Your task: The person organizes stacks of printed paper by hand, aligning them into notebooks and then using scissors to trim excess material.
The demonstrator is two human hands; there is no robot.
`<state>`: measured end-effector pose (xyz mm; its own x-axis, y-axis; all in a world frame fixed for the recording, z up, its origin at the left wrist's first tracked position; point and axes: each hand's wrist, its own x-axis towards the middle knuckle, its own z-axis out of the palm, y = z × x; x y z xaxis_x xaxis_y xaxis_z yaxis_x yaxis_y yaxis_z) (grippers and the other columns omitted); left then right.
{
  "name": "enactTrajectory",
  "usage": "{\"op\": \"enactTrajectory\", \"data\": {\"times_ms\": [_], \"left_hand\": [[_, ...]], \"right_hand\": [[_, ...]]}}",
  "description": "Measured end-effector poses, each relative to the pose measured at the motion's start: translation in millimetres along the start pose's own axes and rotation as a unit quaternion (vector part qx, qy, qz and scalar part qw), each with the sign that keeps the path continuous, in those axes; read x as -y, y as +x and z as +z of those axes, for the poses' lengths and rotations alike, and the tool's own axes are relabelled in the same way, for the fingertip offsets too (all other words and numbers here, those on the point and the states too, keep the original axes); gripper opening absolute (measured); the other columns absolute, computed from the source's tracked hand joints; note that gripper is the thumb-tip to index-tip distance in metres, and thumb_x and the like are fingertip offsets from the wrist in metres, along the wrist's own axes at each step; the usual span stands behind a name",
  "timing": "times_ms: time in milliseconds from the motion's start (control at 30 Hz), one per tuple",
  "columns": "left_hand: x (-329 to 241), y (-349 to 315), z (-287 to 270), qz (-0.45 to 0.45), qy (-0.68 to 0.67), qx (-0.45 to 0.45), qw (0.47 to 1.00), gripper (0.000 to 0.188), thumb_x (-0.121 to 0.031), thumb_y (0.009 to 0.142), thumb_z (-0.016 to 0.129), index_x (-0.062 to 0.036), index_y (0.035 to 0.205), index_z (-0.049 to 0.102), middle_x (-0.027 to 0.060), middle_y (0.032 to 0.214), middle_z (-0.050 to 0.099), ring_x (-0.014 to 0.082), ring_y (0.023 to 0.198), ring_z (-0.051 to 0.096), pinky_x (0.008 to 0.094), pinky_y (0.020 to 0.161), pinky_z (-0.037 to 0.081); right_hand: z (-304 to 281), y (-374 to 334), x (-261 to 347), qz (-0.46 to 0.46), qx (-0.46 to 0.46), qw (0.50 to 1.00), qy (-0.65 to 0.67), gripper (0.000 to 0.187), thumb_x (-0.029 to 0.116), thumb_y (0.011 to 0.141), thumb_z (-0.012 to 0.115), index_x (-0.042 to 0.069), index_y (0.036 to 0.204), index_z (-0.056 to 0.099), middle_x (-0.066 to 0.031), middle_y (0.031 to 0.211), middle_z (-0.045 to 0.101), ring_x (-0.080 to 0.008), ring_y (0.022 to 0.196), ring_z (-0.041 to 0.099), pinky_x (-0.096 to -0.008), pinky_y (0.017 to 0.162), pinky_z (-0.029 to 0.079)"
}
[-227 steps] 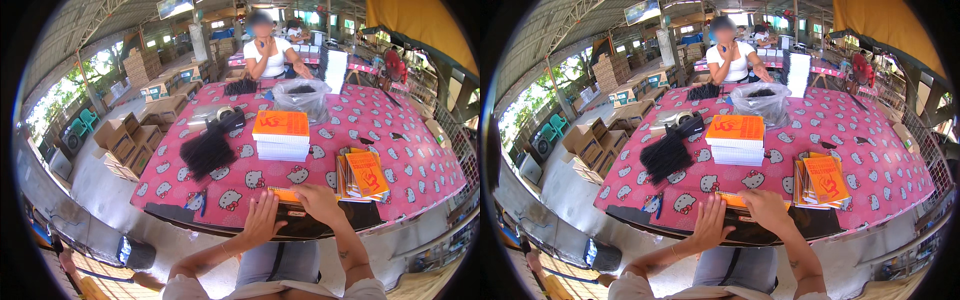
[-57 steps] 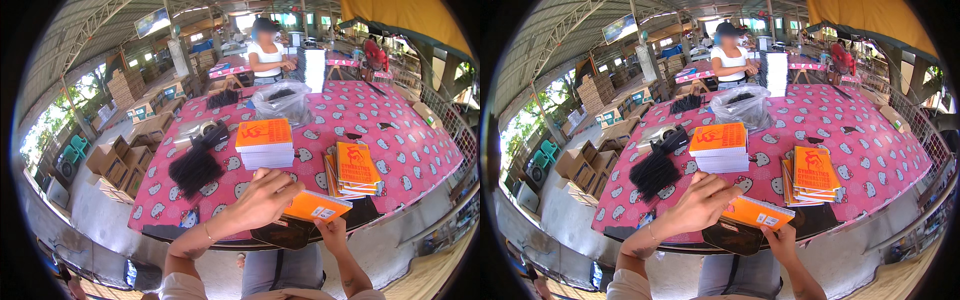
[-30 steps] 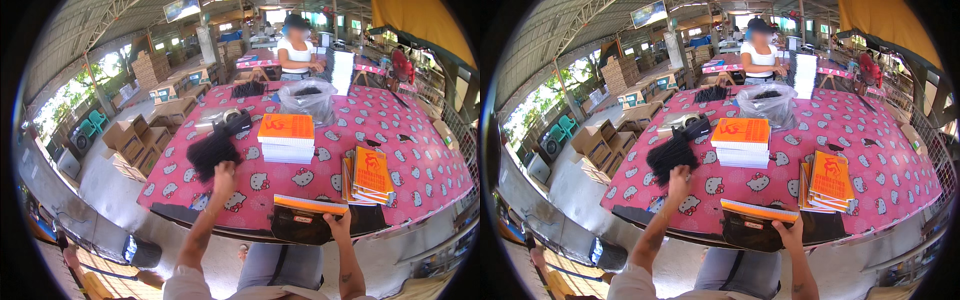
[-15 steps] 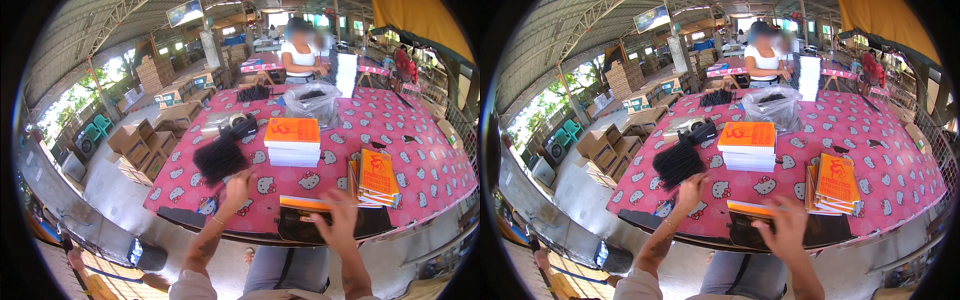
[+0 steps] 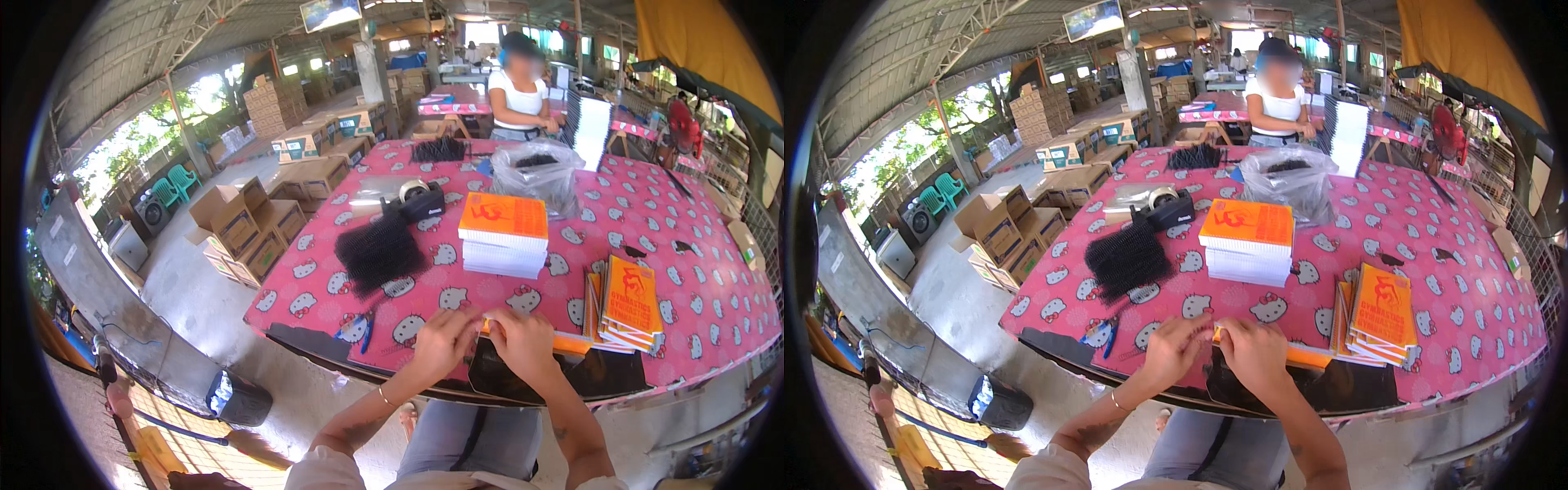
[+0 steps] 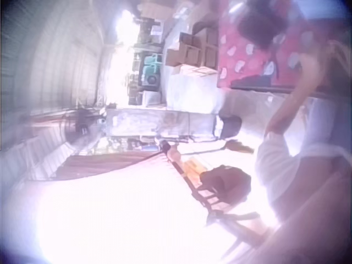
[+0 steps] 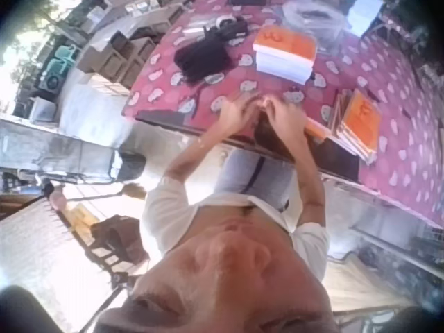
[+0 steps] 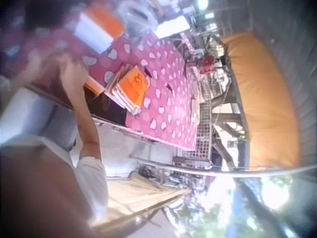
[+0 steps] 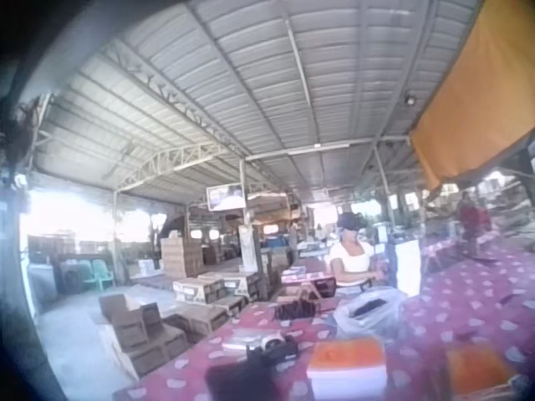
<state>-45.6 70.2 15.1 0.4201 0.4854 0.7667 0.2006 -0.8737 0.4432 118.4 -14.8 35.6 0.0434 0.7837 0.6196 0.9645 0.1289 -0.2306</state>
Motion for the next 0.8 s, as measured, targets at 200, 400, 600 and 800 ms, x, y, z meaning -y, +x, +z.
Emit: {"op": "enactTrajectory", "data": {"times_ms": [200, 400, 600, 800], "left_hand": [[6.2, -8.1, -3.3, -0.038, 0.015, 0.042, 0.998, 0.016, -0.010, 0.088, 0.073, -0.0033, 0.103, 0.075, 0.0121, 0.081, 0.069, 0.0270, 0.063, 0.062, 0.0358, 0.057, 0.048], [4.4, -1.5, -4.2, -0.082, -0.001, 0.044, 0.996, 0.013, -0.012, 0.091, 0.072, -0.0027, 0.100, 0.075, 0.0110, 0.077, 0.067, 0.0209, 0.059, 0.062, 0.0309, 0.052, 0.046], [7.4, -1.1, -1.2, -0.076, -0.009, 0.075, 0.994, 0.013, -0.013, 0.093, 0.071, -0.0018, 0.097, 0.075, 0.0113, 0.074, 0.069, 0.0194, 0.057, 0.063, 0.0307, 0.053, 0.047], [7.4, 2.7, -2.8, -0.108, -0.012, 0.071, 0.992, 0.013, -0.014, 0.094, 0.070, -0.0011, 0.097, 0.074, 0.0133, 0.077, 0.071, 0.0191, 0.058, 0.066, 0.0310, 0.054, 0.049]], "right_hand": [[9.2, 1.8, 1.8, 0.017, -0.020, 0.999, 0.031, 0.010, 0.016, 0.084, 0.068, 0.015, 0.093, 0.065, -0.0051, 0.073, 0.066, -0.0270, 0.061, 0.066, -0.0412, 0.059, 0.051], [8.9, -2.0, -3.0, 0.020, -0.002, 0.999, 0.036, 0.013, 0.016, 0.085, 0.069, 0.016, 0.097, 0.067, -0.0045, 0.074, 0.068, -0.0284, 0.063, 0.066, -0.0417, 0.059, 0.049], [11.3, -2.0, -3.0, 0.010, -0.020, 0.998, 0.053, 0.008, 0.016, 0.085, 0.068, 0.012, 0.090, 0.063, -0.0057, 0.072, 0.065, -0.0274, 0.060, 0.064, -0.0412, 0.058, 0.048], [9.2, -2.5, -1.4, 0.013, -0.019, 0.998, 0.050, 0.008, 0.016, 0.084, 0.068, 0.012, 0.089, 0.063, -0.0061, 0.072, 0.066, -0.0280, 0.061, 0.064, -0.0415, 0.059, 0.049]]}}
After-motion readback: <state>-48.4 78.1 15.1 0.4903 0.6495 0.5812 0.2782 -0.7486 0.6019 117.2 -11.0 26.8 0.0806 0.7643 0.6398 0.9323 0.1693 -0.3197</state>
